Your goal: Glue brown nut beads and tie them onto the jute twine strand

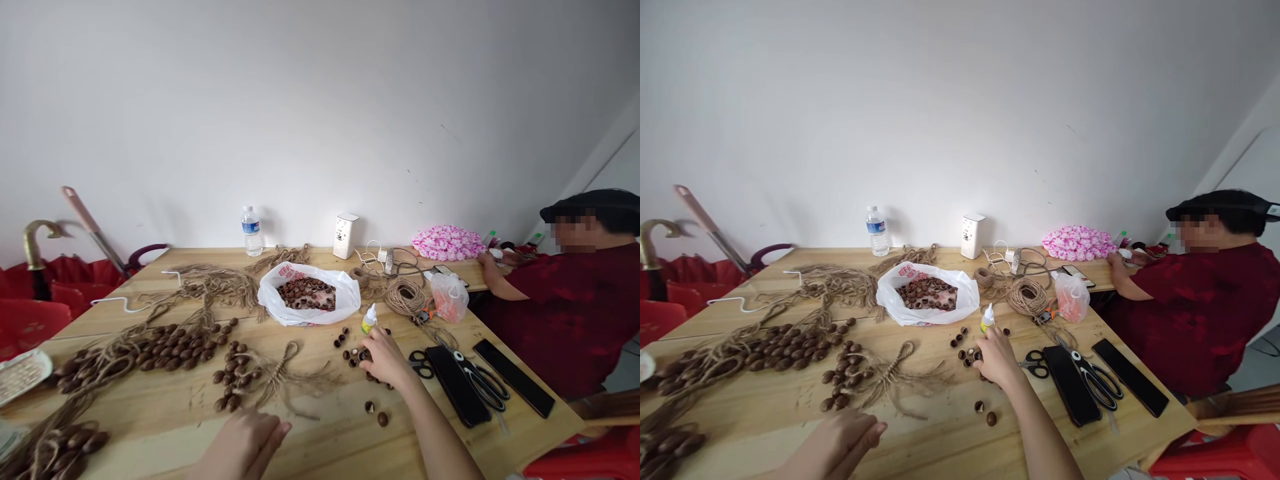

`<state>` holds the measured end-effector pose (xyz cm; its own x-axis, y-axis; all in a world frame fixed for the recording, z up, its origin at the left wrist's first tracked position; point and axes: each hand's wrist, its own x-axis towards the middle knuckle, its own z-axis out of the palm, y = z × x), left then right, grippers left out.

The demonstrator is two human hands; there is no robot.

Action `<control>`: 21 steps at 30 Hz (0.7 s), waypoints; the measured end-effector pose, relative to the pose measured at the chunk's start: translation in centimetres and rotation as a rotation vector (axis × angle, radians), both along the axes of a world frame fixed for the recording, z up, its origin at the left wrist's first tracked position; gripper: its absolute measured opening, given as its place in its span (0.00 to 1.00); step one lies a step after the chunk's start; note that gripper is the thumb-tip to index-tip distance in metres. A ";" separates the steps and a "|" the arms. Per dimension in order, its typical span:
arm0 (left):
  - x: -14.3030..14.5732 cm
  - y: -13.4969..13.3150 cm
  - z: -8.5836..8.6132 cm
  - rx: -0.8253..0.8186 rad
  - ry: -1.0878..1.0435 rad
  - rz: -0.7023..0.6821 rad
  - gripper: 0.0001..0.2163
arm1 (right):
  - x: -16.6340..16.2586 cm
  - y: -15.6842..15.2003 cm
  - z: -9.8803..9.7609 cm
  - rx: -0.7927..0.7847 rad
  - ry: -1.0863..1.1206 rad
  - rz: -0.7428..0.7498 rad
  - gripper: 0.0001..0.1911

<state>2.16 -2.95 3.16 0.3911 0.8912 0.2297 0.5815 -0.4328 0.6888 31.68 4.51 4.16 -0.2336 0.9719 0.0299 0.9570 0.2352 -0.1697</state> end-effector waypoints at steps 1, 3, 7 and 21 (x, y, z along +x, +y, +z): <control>1.0 0.0 0.1 -0.105 -0.032 -0.039 0.18 | -0.1 -0.1 -0.4 0.013 -0.015 -0.003 0.15; 2.8 0.3 -0.3 -0.320 -0.158 -0.065 0.20 | -0.4 -0.4 -1.2 0.036 -0.038 -0.001 0.16; 4.9 1.1 -2.5 -0.612 -0.540 0.056 0.25 | -0.9 -0.4 -1.9 0.091 -0.060 0.015 0.07; 4.3 0.6 -3.7 -0.858 -0.859 0.040 0.19 | 0.2 -0.2 -1.9 0.025 -0.063 0.041 0.07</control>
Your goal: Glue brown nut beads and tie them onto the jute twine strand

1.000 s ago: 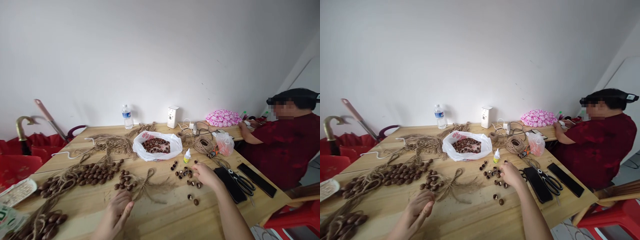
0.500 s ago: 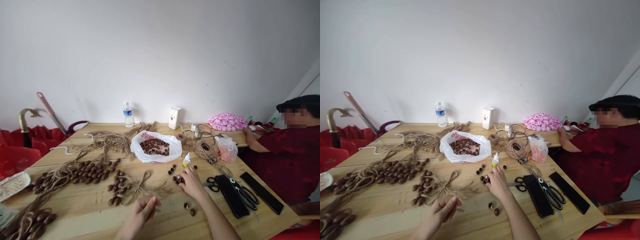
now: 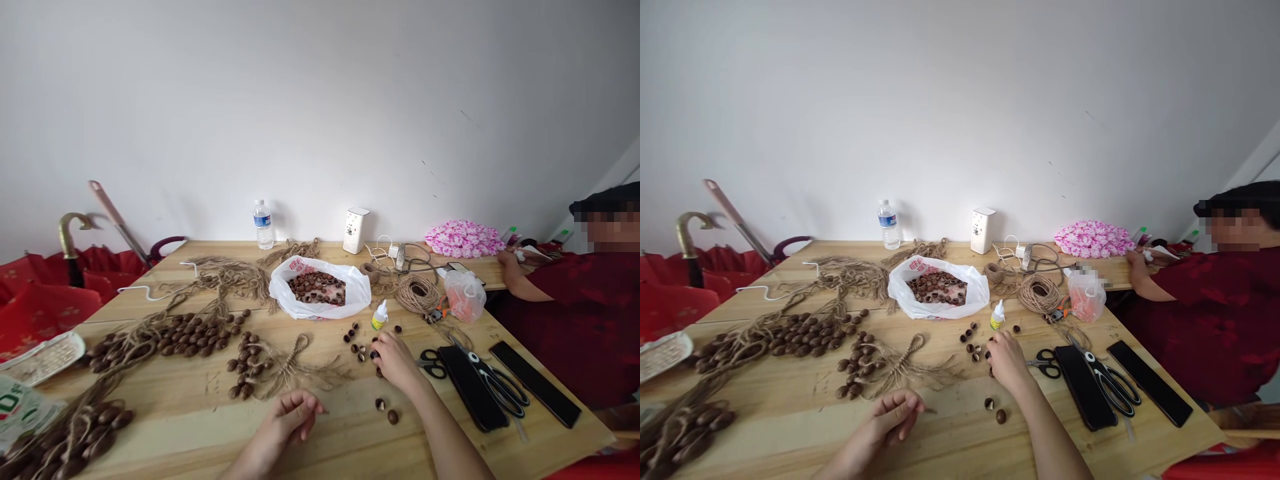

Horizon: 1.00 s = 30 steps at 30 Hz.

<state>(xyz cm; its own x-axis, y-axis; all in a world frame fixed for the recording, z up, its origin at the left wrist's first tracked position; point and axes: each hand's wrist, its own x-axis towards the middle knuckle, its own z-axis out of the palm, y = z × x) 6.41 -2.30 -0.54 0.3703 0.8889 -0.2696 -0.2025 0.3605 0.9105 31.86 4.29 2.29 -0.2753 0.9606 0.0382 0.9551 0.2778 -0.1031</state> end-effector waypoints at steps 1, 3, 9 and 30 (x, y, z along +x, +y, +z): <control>0.0 0.0 0.0 0.012 0.017 -0.011 0.19 | -0.1 0.0 0.1 0.002 -0.001 -0.002 0.06; 0.1 -0.1 -0.2 0.029 0.026 -0.033 0.19 | -0.4 -0.1 0.5 0.018 0.013 -0.005 0.03; 0.5 0.0 -1.0 0.046 -0.132 -0.032 0.19 | -2.7 -1.8 1.7 0.199 0.339 0.205 0.02; 1.0 -0.4 -0.3 -0.073 -0.333 0.100 0.14 | -7.8 -5.4 1.4 0.295 0.517 0.519 0.06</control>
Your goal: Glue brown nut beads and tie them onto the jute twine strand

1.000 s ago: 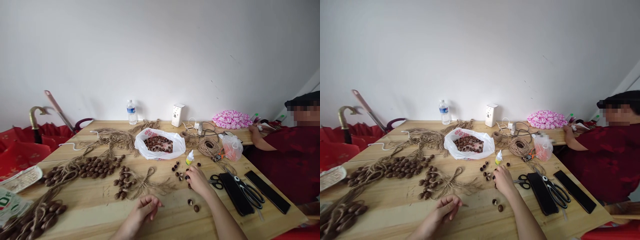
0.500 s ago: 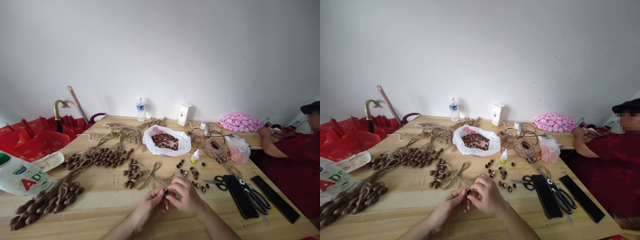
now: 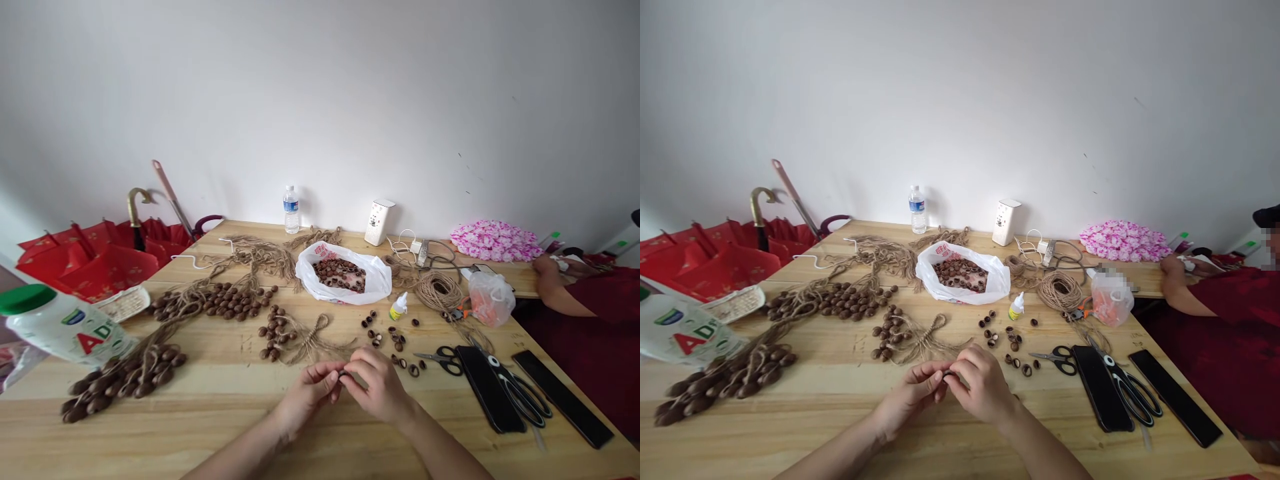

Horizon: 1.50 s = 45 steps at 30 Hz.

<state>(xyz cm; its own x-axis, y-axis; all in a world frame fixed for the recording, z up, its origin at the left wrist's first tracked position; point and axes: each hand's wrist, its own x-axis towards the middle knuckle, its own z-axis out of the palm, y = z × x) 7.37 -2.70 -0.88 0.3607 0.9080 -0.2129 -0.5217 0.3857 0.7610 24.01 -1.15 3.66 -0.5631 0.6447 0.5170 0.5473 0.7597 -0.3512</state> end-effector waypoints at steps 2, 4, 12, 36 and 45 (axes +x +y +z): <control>-0.1 0.1 0.0 0.014 0.036 0.007 0.14 | -0.1 0.0 -0.1 0.020 -0.024 -0.012 0.08; -0.1 0.2 -0.1 0.019 0.053 0.008 0.14 | -0.1 -0.1 -0.2 0.052 -0.056 -0.019 0.09; -0.2 0.1 0.2 0.020 0.082 -0.046 0.15 | -0.4 -0.2 -0.6 0.146 -0.104 -0.040 0.12; 0.2 -0.7 0.2 0.002 -0.112 -0.083 0.10 | -0.5 -0.2 -1.0 -0.619 0.527 0.084 0.11; 0.1 -0.4 0.1 0.018 -0.215 -0.097 0.07 | -0.6 -0.2 -0.5 -0.432 0.391 0.051 0.13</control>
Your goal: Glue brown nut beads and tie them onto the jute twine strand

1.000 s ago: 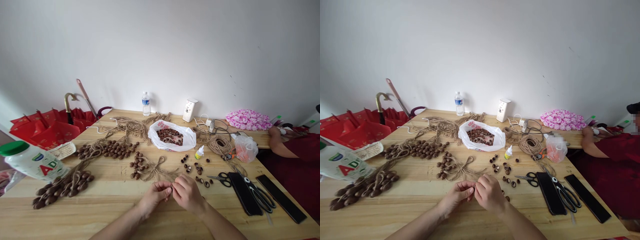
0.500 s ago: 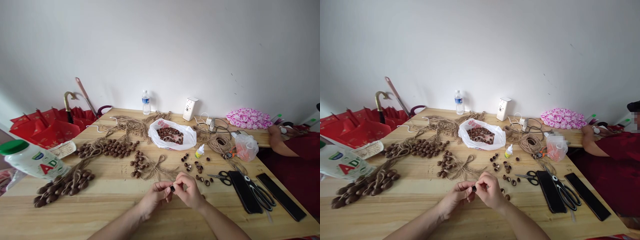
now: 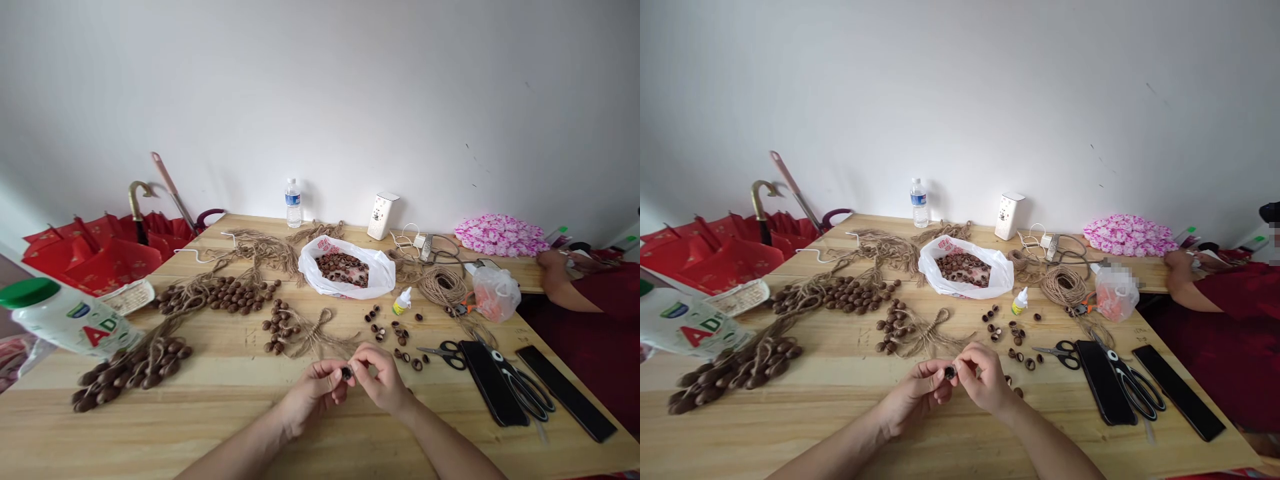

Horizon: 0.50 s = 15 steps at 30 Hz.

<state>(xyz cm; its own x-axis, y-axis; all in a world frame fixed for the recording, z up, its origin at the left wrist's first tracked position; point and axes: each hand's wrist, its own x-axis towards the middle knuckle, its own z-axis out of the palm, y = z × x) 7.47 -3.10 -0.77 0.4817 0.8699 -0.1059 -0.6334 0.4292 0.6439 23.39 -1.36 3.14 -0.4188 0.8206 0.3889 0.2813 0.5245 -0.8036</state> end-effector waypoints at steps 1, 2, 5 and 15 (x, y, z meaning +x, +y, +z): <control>0.0 0.0 -0.1 0.001 0.001 -0.001 0.07 | 0.1 0.0 -0.1 0.014 -0.003 0.001 0.11; -0.1 0.0 -0.3 -0.001 0.010 0.000 0.07 | 0.1 0.1 -0.2 0.033 -0.006 0.003 0.09; -0.2 0.1 -0.6 -0.014 0.077 0.017 0.08 | 0.5 0.4 -0.4 0.100 -0.037 0.016 0.03; -0.2 0.2 0.1 0.011 0.241 0.057 0.11 | 0.7 0.4 -0.3 0.240 -0.119 0.056 0.04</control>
<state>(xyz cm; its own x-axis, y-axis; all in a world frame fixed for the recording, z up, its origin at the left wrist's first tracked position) 7.28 -2.87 -0.71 0.3941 0.8964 -0.2028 -0.4834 0.3898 0.7838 24.08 -0.91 2.79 -0.5154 0.6849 0.5150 0.3314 0.7135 -0.6173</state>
